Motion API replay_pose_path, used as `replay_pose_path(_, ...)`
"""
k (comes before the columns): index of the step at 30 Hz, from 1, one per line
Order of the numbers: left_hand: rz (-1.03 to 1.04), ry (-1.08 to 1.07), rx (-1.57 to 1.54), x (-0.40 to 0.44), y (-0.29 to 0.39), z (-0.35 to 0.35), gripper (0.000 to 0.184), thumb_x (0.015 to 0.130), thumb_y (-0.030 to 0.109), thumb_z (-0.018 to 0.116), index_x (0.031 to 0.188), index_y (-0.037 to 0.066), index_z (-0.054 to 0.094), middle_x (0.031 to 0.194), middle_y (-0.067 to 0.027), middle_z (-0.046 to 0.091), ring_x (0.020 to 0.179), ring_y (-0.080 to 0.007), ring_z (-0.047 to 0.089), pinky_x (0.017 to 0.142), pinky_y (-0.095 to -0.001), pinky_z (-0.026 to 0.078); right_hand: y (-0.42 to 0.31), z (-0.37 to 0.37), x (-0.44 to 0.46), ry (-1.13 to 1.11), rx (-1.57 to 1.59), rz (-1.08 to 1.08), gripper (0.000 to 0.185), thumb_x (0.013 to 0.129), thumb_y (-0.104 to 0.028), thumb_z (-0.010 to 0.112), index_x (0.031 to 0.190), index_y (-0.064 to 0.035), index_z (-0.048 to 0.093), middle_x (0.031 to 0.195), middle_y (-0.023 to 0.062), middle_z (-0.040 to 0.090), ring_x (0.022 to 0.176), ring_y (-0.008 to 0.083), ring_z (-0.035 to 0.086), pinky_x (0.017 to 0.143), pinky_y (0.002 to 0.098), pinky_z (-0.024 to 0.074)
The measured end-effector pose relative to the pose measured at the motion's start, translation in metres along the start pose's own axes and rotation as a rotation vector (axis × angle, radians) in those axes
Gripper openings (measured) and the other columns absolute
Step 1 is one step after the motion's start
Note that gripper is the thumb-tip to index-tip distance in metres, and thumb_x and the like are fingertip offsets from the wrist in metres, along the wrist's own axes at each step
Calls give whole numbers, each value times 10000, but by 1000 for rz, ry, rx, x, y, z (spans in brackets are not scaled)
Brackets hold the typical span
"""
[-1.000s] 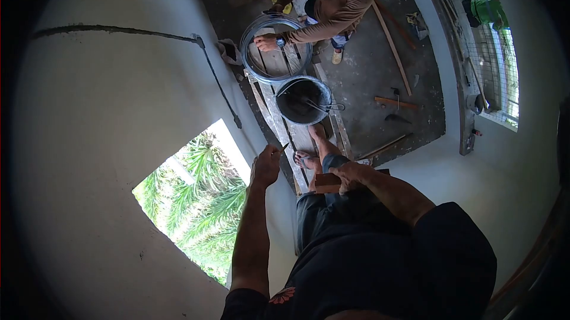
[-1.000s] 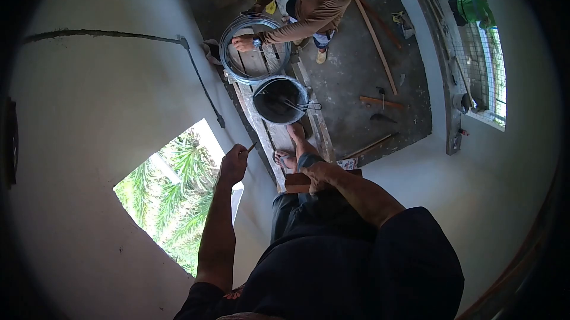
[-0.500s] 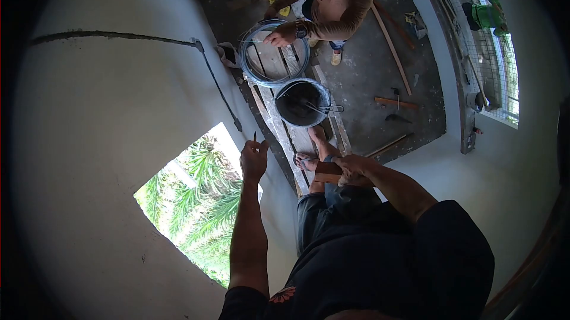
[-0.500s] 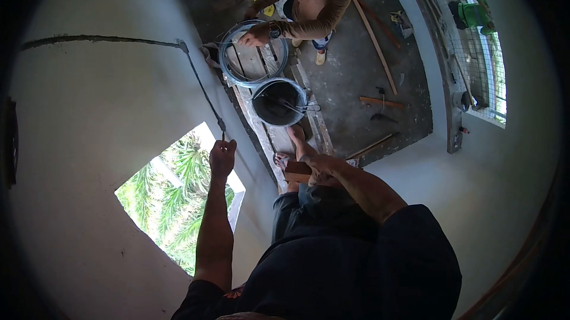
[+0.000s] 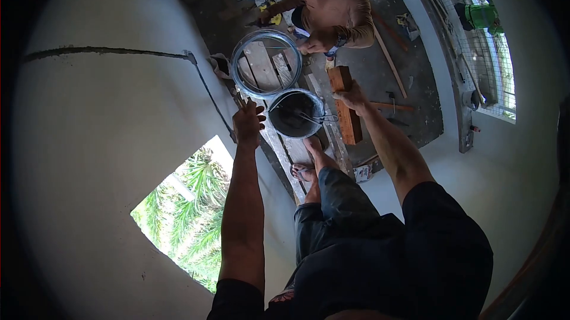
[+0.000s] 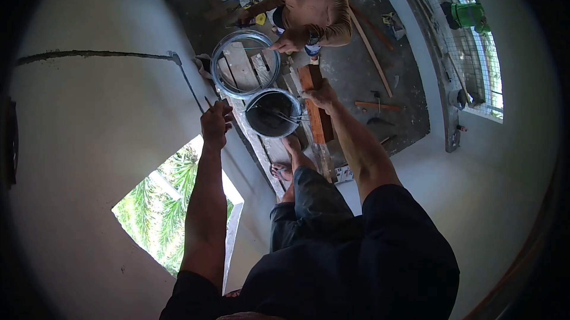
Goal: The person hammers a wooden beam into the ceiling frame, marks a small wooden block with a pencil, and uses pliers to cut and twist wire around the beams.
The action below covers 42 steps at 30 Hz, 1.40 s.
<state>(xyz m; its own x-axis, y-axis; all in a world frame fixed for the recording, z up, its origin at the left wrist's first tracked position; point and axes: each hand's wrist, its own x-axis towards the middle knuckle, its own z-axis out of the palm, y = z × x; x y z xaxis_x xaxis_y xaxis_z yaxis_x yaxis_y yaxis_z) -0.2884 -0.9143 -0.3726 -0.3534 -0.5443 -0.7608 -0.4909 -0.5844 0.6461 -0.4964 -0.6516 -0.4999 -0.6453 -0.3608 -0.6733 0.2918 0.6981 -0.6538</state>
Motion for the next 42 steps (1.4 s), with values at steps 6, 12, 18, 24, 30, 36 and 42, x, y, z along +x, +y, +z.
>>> replay_pose_path(6,-68,-101,-61,44,10,79,377,938,324,425,1104,-4,506,1027,-124,573,854,-207,583,597,-352,534,-14,52,-18,329,704,260,413,690,-149,753,1016,-3,546,878,94,609,783,234,617,711,422,517)
replay_pose_path(12,318,-122,601,93,-13,132,426,948,291,425,1204,-41,501,1214,-209,491,965,-304,550,810,-439,495,12,53,-1,171,494,255,451,700,-154,744,1069,3,536,913,141,623,822,298,638,734,412,538)
replay_pose_path(18,810,-200,1321,129,-40,131,289,931,208,454,1106,-1,549,1151,-184,575,982,-370,537,906,-436,391,-11,11,14,-151,-814,296,584,654,-215,726,1164,-10,528,1096,195,628,1049,346,603,850,395,510)
replay_pose_path(24,854,-205,1503,107,-45,115,129,893,198,475,937,124,572,731,-101,651,759,-301,622,746,-416,472,-7,-16,26,-181,-853,289,622,620,-236,754,1151,-3,529,1087,202,632,1048,349,601,858,422,502)
replay_pose_path(30,347,-204,1370,29,-36,28,177,915,189,453,934,70,582,848,-205,659,837,-423,621,738,-520,464,6,-32,41,-206,-892,286,649,608,-249,765,1153,0,517,1073,204,636,1041,346,605,864,413,501)
replay_pose_path(36,425,-95,959,13,-63,-64,213,939,224,478,882,45,576,623,-177,556,563,-361,546,548,-427,420,67,-52,98,-238,-795,212,761,651,-269,739,1274,12,403,998,171,636,972,281,627,801,348,507)
replay_pose_path(42,743,-224,1122,-23,-65,-44,65,880,133,560,831,90,564,622,-144,565,566,-337,577,509,-431,437,64,-55,117,-199,-892,333,652,702,-104,661,1291,-41,390,1098,22,576,1033,131,570,796,270,475)
